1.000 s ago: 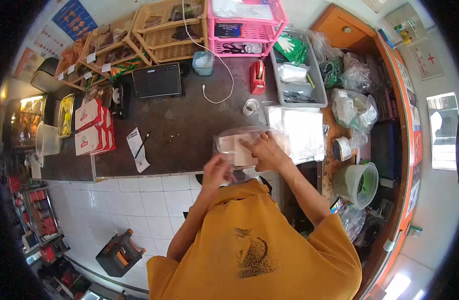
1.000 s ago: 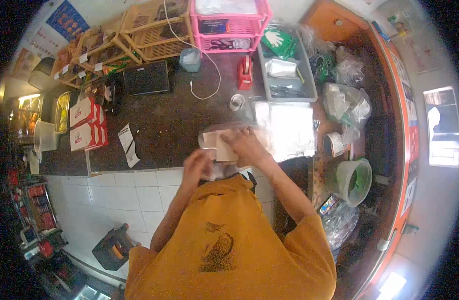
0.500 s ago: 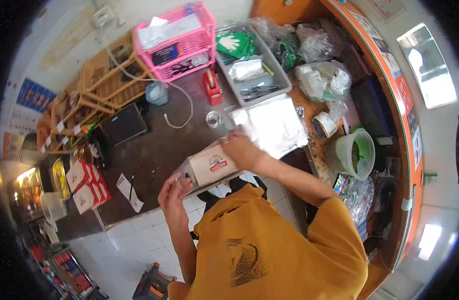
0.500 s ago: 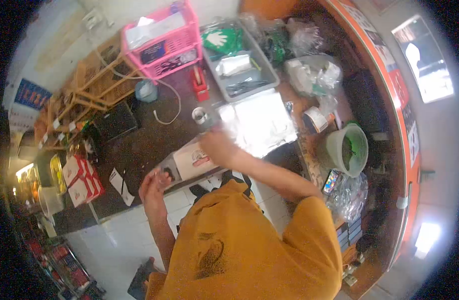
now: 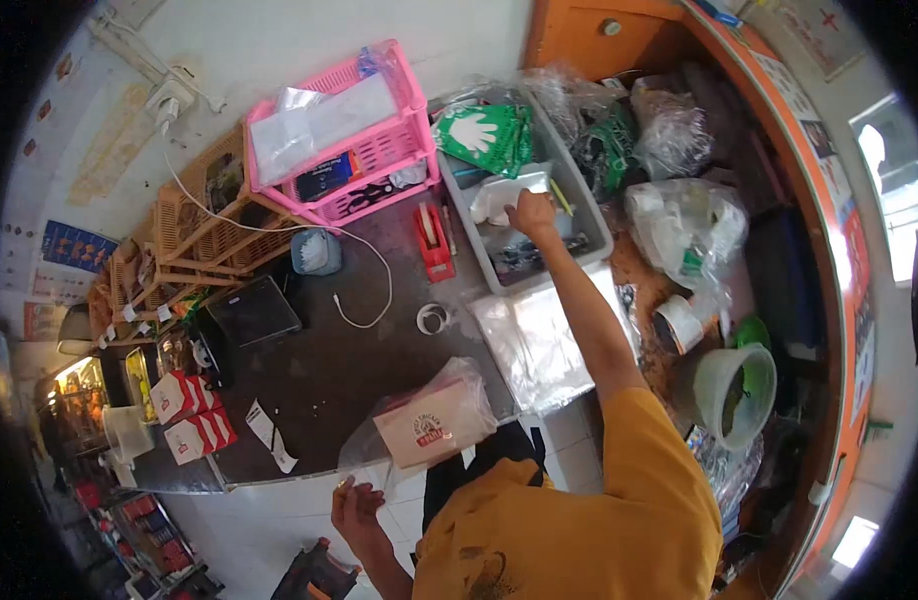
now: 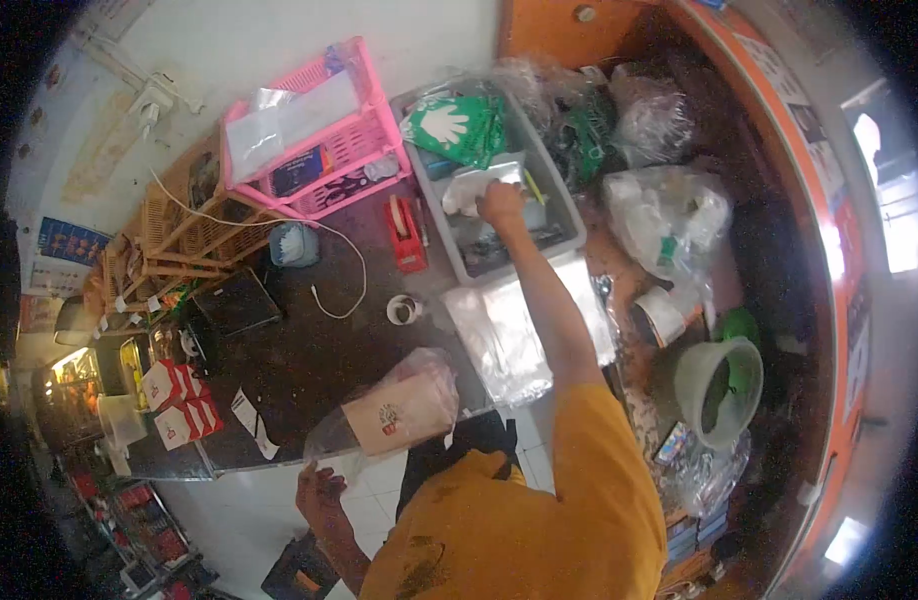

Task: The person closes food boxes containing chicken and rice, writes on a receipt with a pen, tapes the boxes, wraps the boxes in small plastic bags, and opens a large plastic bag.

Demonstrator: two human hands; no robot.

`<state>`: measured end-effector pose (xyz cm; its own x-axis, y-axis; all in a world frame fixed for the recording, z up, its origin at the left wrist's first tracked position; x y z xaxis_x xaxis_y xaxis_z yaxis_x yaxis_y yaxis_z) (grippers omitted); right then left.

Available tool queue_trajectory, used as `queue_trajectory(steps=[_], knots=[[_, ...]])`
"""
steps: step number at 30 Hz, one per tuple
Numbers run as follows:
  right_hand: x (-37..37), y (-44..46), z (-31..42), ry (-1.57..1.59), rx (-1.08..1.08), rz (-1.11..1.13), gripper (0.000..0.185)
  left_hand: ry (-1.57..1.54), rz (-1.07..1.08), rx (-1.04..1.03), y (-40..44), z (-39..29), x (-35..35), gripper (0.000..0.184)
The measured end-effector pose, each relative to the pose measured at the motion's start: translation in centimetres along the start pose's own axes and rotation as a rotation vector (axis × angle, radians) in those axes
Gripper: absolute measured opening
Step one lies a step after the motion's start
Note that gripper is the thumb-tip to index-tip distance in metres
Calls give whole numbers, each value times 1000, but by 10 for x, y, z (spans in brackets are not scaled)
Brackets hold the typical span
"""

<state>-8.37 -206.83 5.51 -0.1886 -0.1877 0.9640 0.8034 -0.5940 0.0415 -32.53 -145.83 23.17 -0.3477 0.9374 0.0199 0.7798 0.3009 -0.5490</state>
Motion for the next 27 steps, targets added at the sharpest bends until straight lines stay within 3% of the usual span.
queue_trajectory(steps=[4, 8, 9, 11, 14, 17, 24, 25, 27], knots=[[-57, 37, -11, -52, -112, 65, 25, -35, -82, -15, 1, 10, 14, 19], [-31, 44, -30, 95, -126, 150, 22, -46, -108, 2, 6, 10, 8, 18], [-18, 47, -36, 160, 31, 23, 25, -55, -120, -7, 5, 7, 8, 18], [34, 38, -45, 577, 0, 111, 24, -75, -135, -17, 4, 5, 10, 19], [52, 46, -87, 826, -21, 156, 26, -97, -124, -2, 9, 7, 13, 20], [108, 37, -80, 1116, -6, 205, 27, -94, -144, 28, 9, 8, 14, 22], [126, 49, -86, 842, 15, 270, 31, -96, -62, -2, 21, 1, 0, 21], [140, 40, -82, 761, -37, 282, 24, -107, -56, -1, 20, 2, 0, 21], [134, 41, -95, 895, -85, 311, 20, -96, -59, -13, 18, -1, -2, 20]])
Point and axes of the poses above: each hand's wrist, its own y-axis towards the middle knuckle, its own x-axis out of the back of the hand, z = x × y, the point moved 10 cm from there along y, towards the middle knuckle, and after that the axes turned 1 degree about y, right-handed, at the moved point
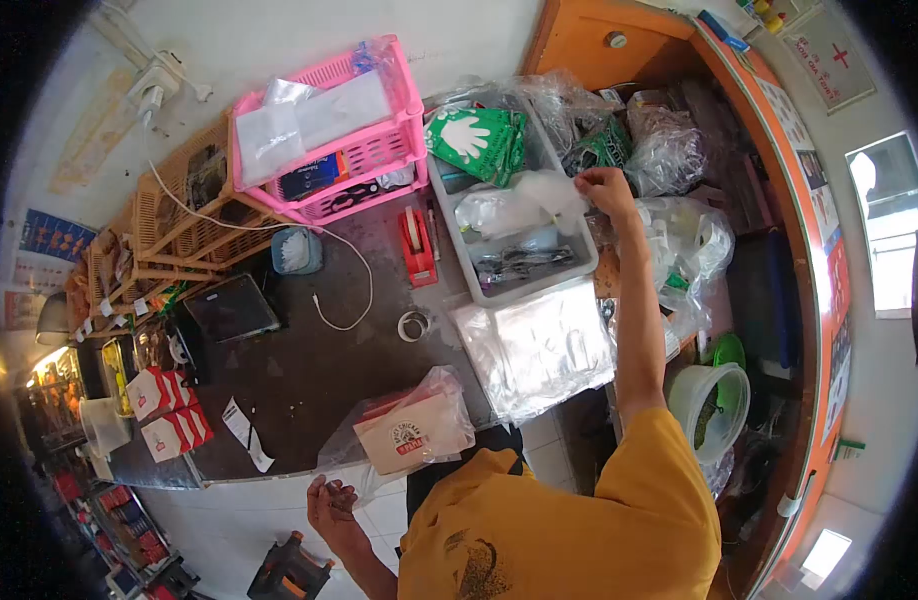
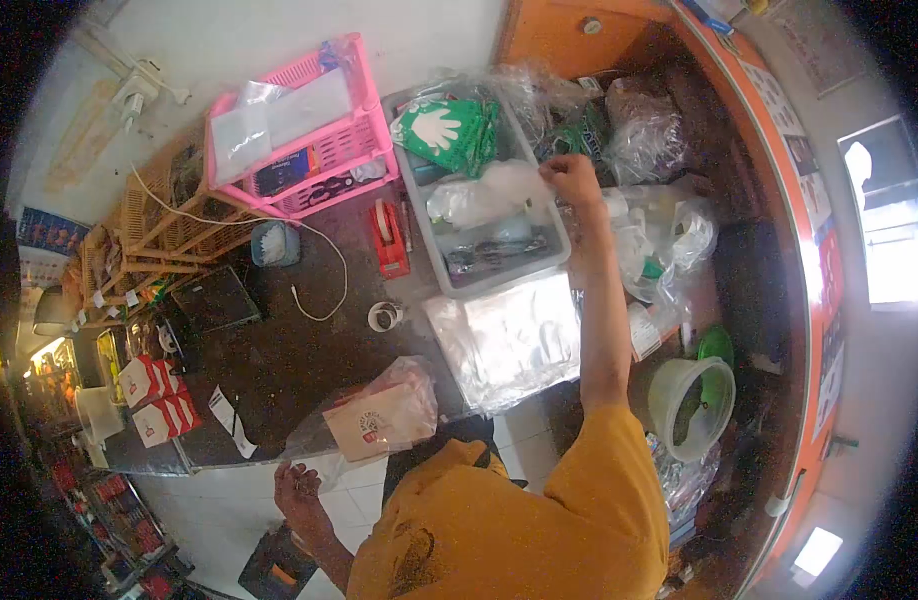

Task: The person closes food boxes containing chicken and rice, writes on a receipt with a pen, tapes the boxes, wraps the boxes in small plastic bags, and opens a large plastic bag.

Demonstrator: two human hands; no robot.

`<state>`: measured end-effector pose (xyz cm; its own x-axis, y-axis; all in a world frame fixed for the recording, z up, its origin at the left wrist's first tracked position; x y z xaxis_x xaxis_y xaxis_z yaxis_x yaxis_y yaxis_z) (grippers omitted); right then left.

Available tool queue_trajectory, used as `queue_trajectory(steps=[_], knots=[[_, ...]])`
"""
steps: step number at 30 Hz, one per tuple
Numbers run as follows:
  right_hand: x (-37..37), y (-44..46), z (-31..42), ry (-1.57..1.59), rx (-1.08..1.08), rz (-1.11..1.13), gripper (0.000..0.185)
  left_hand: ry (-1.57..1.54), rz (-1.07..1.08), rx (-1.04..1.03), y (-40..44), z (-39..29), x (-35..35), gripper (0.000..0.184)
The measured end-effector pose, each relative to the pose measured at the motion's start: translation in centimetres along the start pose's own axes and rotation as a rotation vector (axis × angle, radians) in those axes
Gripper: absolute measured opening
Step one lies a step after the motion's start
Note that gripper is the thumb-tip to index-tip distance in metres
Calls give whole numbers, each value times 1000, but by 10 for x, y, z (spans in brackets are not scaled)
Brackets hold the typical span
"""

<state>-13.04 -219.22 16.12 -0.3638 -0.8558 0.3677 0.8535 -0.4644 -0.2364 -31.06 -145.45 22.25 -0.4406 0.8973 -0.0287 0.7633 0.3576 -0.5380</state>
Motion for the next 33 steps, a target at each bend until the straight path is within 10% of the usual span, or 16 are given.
queue_trajectory(steps=[10, 13, 16, 20, 22, 25, 33], knots=[[17, 2, 4, 741, 115, 98, 16, 164, -150, -168, 6, -1, 15, 28], [-18, -25, 31, 809, 130, 23, 19, 812, -436, -947, -47, -96, -43, 32], [-48, -84, 74, 651, 195, -111, 18, 542, 270, -814, -28, -85, -145, 34], [-138, -185, 139, 265, 484, 73, 13, 9, 1019, 64, -9, 9, -333, 52], [-166, -218, 142, 138, 533, 182, 29, -116, 760, 284, 21, 45, -356, 56], [-149, -221, 125, 352, 303, -77, 37, 139, 698, 42, 19, 27, -364, 51], [-134, -196, 82, 445, 154, -74, 20, -77, 801, -13, 23, 39, -367, 38]])
Point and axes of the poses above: each hand's wrist, its own y-axis towards the middle knuckle, its own x-axis out of the back of the hand, z = x × y, the point moved 10 cm from there along y, towards the middle knuckle, and after that the axes turned 1 degree about y, right-handed, at the moved point
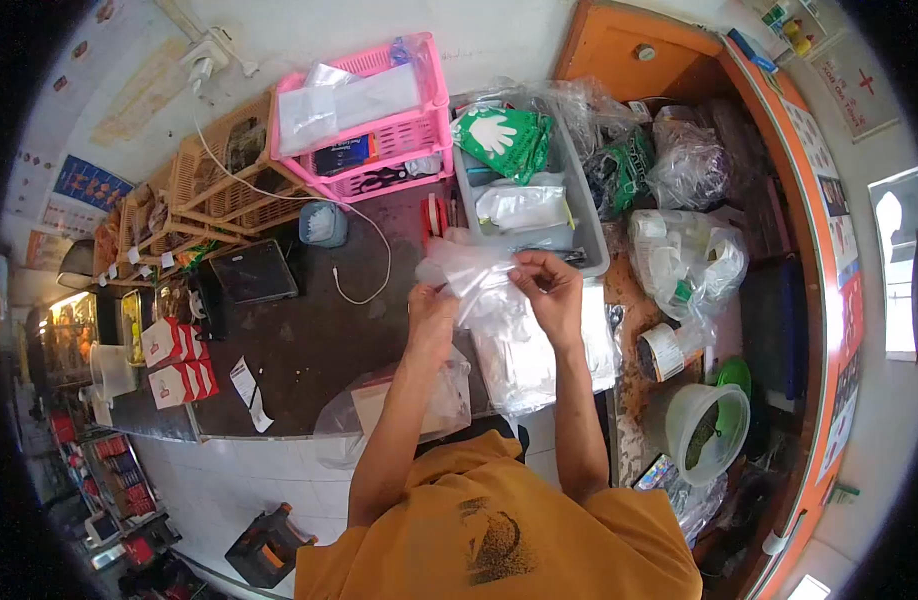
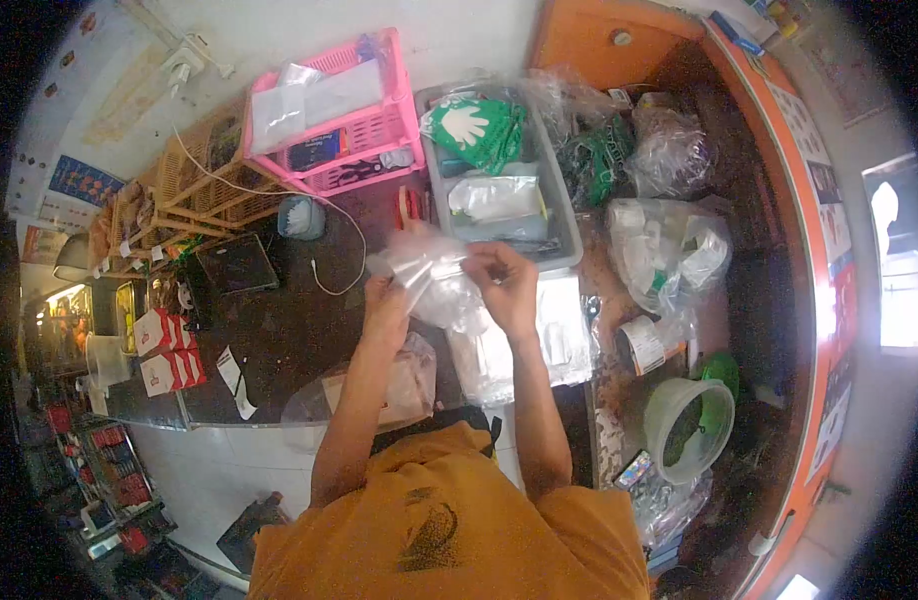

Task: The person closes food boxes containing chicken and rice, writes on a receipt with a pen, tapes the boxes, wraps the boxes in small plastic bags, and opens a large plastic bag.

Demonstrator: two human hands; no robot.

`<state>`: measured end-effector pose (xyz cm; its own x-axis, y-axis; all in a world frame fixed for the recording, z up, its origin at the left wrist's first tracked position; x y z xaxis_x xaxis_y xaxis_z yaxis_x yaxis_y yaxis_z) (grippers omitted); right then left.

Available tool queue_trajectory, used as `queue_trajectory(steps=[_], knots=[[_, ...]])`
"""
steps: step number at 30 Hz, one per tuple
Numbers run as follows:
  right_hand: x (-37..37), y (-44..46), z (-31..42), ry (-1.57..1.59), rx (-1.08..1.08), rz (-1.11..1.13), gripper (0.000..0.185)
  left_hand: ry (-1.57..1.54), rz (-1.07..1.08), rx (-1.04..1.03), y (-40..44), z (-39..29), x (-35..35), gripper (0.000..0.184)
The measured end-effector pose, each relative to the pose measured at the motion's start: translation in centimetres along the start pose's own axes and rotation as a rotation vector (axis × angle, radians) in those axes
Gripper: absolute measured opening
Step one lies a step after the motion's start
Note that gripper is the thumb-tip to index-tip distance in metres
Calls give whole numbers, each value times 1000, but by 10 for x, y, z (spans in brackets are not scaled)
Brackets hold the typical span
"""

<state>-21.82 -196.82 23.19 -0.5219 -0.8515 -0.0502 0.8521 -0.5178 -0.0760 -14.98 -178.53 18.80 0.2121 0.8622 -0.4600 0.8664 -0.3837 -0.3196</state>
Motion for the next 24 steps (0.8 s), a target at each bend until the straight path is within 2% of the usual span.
queue_trajectory(steps=[2, 4, 6, 7, 8, 10, 11, 12, 13, 14, 15, 18, 19, 20, 22, 24], knots=[[14, 5, 4, 15, 10, -16, 25, 68, -13, 6, -2, -6, 2, 38], [46, 8, 14, 73, 103, -210, 24, 63, -45, 21, -4, -13, 7, 39], [89, 4, 30, -57, 314, -501, 22, -18, -102, 43, -6, -20, 15, 40], [103, -3, 37, -221, 354, -635, 22, -66, -84, 19, -6, -27, 14, 40], [100, -6, 50, -434, 417, -641, 15, -113, -64, -5, -6, -34, 12, 40], [65, -5, 61, -478, 614, -406, 19, -119, -44, -16, -5, -33, 14, 39], [36, -1, 59, -406, 479, -238, 25, -78, -43, -3, -3, -24, 20, 39], [13, 3, 24, -239, 252, -73, 26, -38, -40, 9, -2, -18, 22, 40], [-16, -2, 23, -156, 152, 19, 35, -26, -45, 19, -3, -16, 19, 37], [-41, -8, 28, -206, 248, 120, 40, -12, -51, 28, -5, -14, 16, 35], [-57, -13, 39, -358, 255, 170, 34, 1, -59, 35, -6, -13, 14, 34], [-45, -4, 0, -304, 66, 202, 25, -15, -75, 31, -11, -19, 15, 30], [-33, -1, 7, -259, 141, 108, 17, 8, -163, -34, -10, -19, 27, 26], [-16, 5, -22, -138, 44, 62, 12, -5, -154, -33, -12, -22, 27, 25], [4, 9, -10, 80, -41, 53, 7, -36, -127, -27, -15, -31, 27, 22], [39, 14, -12, 308, 8, -23, 4, -61, -155, 21, -8, -20, 46, 16]])
Point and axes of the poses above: each hand's wrist, its own y-axis towards the middle knuckle, its own x-axis out of the back of the hand, z = x × y, the point moved 10 cm from there along y, towards the middle knuckle, and after that the axes turned 1 degree about y, right-handed, at the moved point
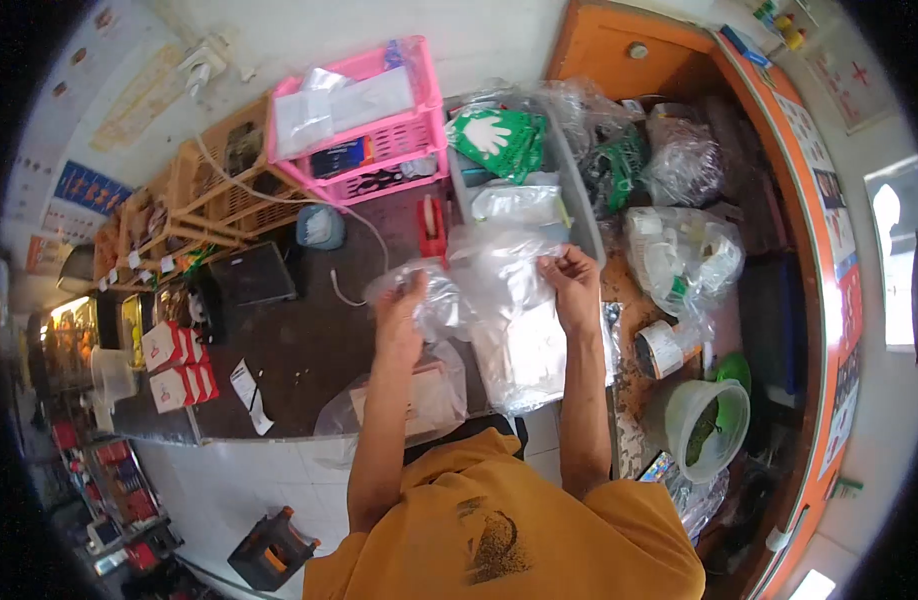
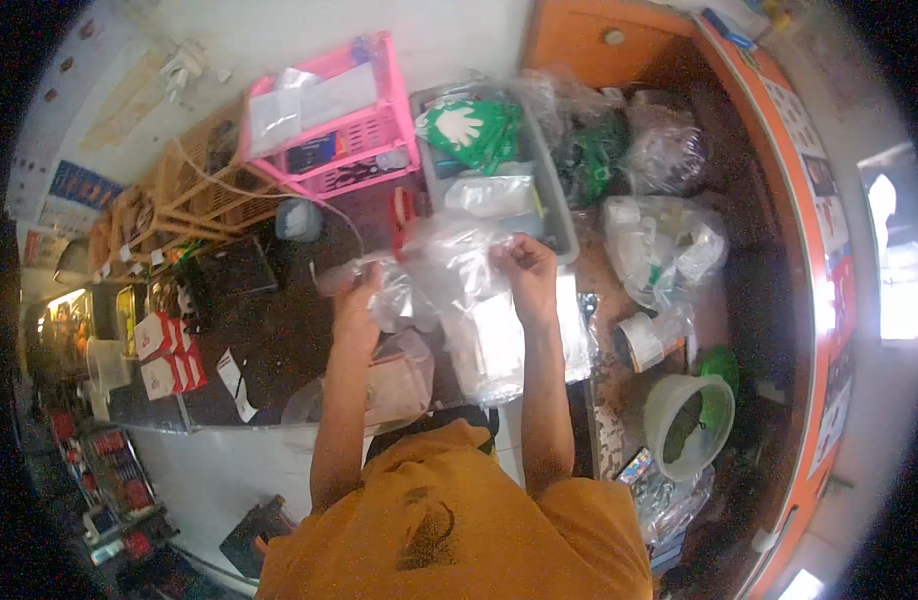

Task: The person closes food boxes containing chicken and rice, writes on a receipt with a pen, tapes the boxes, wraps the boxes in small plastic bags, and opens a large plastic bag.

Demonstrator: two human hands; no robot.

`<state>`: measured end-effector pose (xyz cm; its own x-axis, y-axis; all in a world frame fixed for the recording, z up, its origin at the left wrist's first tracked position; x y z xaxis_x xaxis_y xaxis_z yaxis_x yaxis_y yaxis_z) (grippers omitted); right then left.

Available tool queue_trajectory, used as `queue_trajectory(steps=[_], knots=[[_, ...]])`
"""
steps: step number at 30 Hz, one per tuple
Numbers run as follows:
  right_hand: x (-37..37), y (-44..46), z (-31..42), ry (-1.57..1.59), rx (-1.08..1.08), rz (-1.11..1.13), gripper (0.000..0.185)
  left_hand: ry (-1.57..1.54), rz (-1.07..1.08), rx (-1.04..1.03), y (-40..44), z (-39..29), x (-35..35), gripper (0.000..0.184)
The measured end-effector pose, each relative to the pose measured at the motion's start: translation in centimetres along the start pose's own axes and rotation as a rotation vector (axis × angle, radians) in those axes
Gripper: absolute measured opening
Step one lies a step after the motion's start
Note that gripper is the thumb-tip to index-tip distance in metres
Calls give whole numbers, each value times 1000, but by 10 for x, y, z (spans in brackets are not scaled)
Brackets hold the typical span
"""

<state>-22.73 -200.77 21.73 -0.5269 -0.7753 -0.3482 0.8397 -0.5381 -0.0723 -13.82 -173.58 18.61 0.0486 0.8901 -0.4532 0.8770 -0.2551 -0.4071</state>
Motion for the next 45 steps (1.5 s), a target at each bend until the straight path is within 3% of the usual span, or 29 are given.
queue_trajectory(steps=[1, 4, 5, 8, 9, 12, 14, 16, 18, 21, 24, 25, 28, 31, 33, 36, 38, 39, 40, 41, 43, 44, 45], knots=[[20, 0, -5, 42, -90, -71, 8, -16, -8, -13, 2, -2, 2, 15], [45, -7, 12, 248, -71, -155, 12, -26, -28, -38, 13, -1, 12, 14], [53, -7, 17, 270, -30, -128, 25, -23, -37, -47, 16, 1, 9, 14], [96, -26, 31, 277, 31, -381, 40, -11, -117, -10, 36, 12, -2, 13], [115, -33, 33, 137, 78, -420, 48, 2, -61, -51, 48, 15, -17, 11], [168, -68, 39, -117, 230, -566, 28, 447, -134, -205, 93, 20, -66, 16], [198, -98, 35, -299, 240, -573, 11, 835, -29, -751, 96, -11, -146, 22], [198, -138, 40, -266, 177, -721, 10, 1182, -21, -628, 119, 12, -189, 26], [200, -171, 42, -376, 147, -728, 17, 1224, 281, -910, 172, 84, -204, 39], [204, -216, 25, -179, 44, -743, 23, 1732, 497, -170, 208, 193, -168, 60], [203, -247, 37, -468, 15, -727, 33, 1774, 613, -287, 157, 175, -179, 79], [214, -257, 30, -592, -43, -746, 34, 1823, 655, -423, 135, 159, -183, 77], [209, -253, 32, -895, -205, -579, 30, 1617, 788, -600, 47, 69, -165, 77], [159, -219, 36, -742, -277, -303, 21, 1532, 692, -500, -59, -53, -102, 89], [94, -192, 45, -580, -245, -39, 16, 1706, 503, -529, -119, -105, -42, 102], [-37, -175, 83, -229, -197, 373, 20, 2003, 33, -338, -179, -126, 75, 111], [-105, -175, 79, 128, -26, 620, 24, 1808, -211, -179, -203, -116, 172, 93], [-137, -173, 27, -239, -167, 1029, 27, 1671, -205, -9, -207, -96, 221, 76], [-155, -179, -9, -168, -265, 1038, 27, 1523, -193, 152, -211, -74, 261, 59], [-173, -184, -45, -99, -364, 1041, 26, 1185, -188, 104, -212, -63, 276, 51], [-224, -207, -93, 227, -434, 354, 19, 502, -174, -4, -212, -46, 289, 33], [-225, -216, -107, 58, -452, 86, 17, 352, -211, -108, -214, -55, 281, 32], [-241, -213, -104, -314, -224, 354, 22, 203, -246, -209, -215, -68, 265, 31]])
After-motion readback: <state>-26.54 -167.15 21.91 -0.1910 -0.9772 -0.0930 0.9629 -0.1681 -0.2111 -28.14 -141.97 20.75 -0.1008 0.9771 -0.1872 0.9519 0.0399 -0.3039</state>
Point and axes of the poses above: each hand's wrist, its own y-axis towards the middle knuckle, its own x-axis out of the back of the hand, z = x × y, the point moved 10 cm from there along y, towards the middle knuckle, and after that the axes turned 1 degree about y, right-handed, at the moved point
